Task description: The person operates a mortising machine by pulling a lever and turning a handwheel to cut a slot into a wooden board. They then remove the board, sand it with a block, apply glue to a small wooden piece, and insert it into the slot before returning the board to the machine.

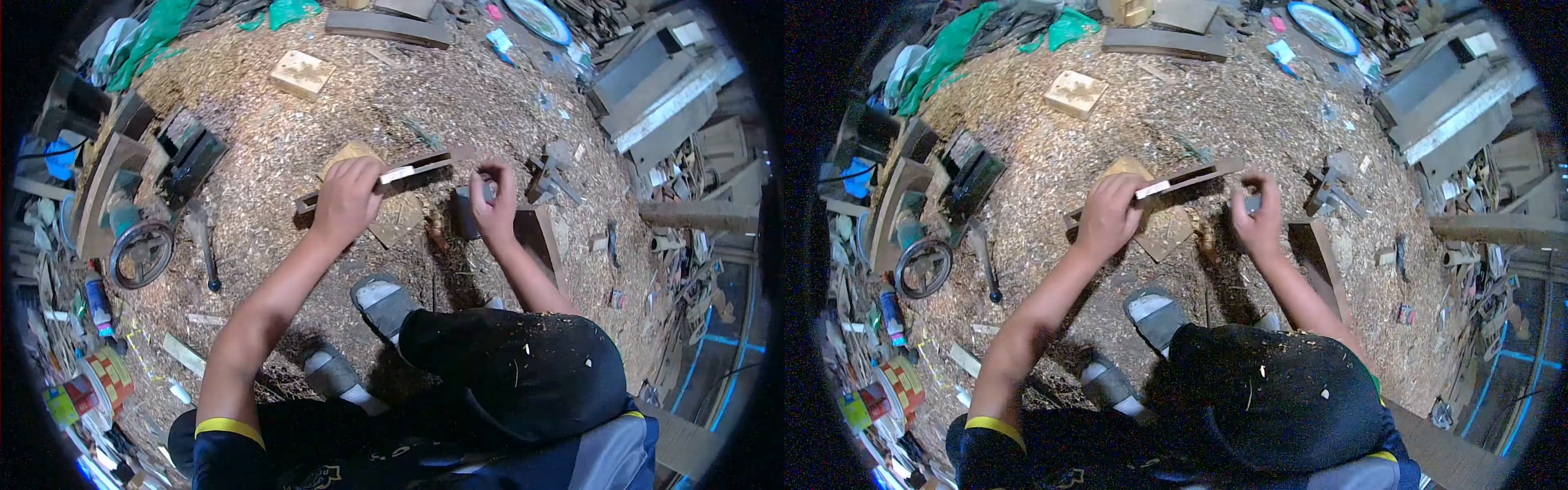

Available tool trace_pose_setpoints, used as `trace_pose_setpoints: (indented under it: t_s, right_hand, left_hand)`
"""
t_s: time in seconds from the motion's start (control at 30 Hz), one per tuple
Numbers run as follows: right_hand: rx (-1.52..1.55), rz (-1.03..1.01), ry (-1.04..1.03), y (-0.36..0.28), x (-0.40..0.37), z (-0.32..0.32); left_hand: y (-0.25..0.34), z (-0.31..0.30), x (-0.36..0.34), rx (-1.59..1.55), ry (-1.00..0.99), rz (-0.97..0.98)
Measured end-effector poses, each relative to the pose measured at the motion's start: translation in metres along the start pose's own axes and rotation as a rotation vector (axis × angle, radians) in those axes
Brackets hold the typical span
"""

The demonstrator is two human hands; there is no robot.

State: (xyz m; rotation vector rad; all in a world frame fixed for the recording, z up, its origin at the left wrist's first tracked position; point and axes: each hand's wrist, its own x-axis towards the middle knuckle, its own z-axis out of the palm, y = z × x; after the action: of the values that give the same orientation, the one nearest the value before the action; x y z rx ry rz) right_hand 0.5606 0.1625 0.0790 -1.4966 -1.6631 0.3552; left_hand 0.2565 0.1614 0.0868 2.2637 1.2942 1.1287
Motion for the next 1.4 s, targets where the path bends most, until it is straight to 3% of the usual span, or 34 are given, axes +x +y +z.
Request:
trace_pose_setpoints:
  t_s: [0.07,0.1,0.17,0.33,0.4,0.47,0.53,0.6,0.63,0.7,0.83,1.03,1.27,1.33,1.37,1.4]
  right_hand:
    - [-0.464,-0.106,-0.013,0.027,-0.016,-0.017]
    - [-0.470,-0.100,-0.014,0.035,-0.029,-0.020]
    - [-0.658,0.104,-0.315,0.039,-0.049,-0.026]
    - [-0.665,0.240,-0.403,0.040,-0.052,-0.029]
    - [-0.587,0.232,-0.419,0.039,-0.043,-0.034]
    - [-0.365,0.227,-0.272,0.003,-0.024,-0.044]
    - [-0.070,0.124,-0.085,-0.021,-0.006,-0.047]
    - [0.111,-0.010,-0.059,-0.064,0.015,-0.051]
    - [0.111,-0.014,-0.061,-0.087,0.026,-0.054]
    - [0.017,-0.349,-0.145,-0.125,0.041,-0.056]
    - [-0.038,-0.505,-0.311,-0.133,0.049,-0.024]
    - [-0.272,-0.550,-0.348,-0.121,0.042,-0.007]
    - [-0.231,-0.471,-0.493,-0.141,0.067,-0.033]
    - [-0.098,-0.615,-0.255,-0.167,0.080,-0.053]
    - [0.109,-0.589,-0.117,-0.167,0.078,-0.053]
    - [0.351,-0.422,0.011,-0.174,0.065,-0.051]
  left_hand:
    - [-0.004,-0.002,-0.004,0.012,-0.008,-0.051]
    - [-0.006,-0.001,-0.006,0.021,0.031,-0.050]
    - [-0.009,0.000,-0.009,-0.016,0.020,-0.072]
    - [-0.013,0.003,-0.010,-0.019,0.056,-0.070]
    - [-0.014,0.004,-0.007,-0.012,0.075,-0.065]
    - [-0.013,0.004,-0.006,-0.009,0.089,-0.065]
    - [-0.012,0.004,-0.004,0.035,0.083,-0.057]
    - [-0.012,0.009,-0.005,0.033,0.085,-0.066]
    - [-0.012,0.010,-0.004,0.028,0.081,-0.070]
    - [-0.009,0.009,-0.003,0.040,0.080,-0.076]
    - [-0.012,0.008,-0.004,-0.013,0.097,-0.044]
    - [-0.020,0.014,-0.007,0.091,0.041,-0.071]
    - [-0.016,0.012,-0.002,-0.007,0.084,-0.050]
    - [-0.017,0.012,-0.001,-0.066,0.103,-0.056]
    - [-0.016,0.014,-0.001,0.005,0.091,-0.049]
    - [-0.016,0.015,0.000,0.075,0.077,-0.042]
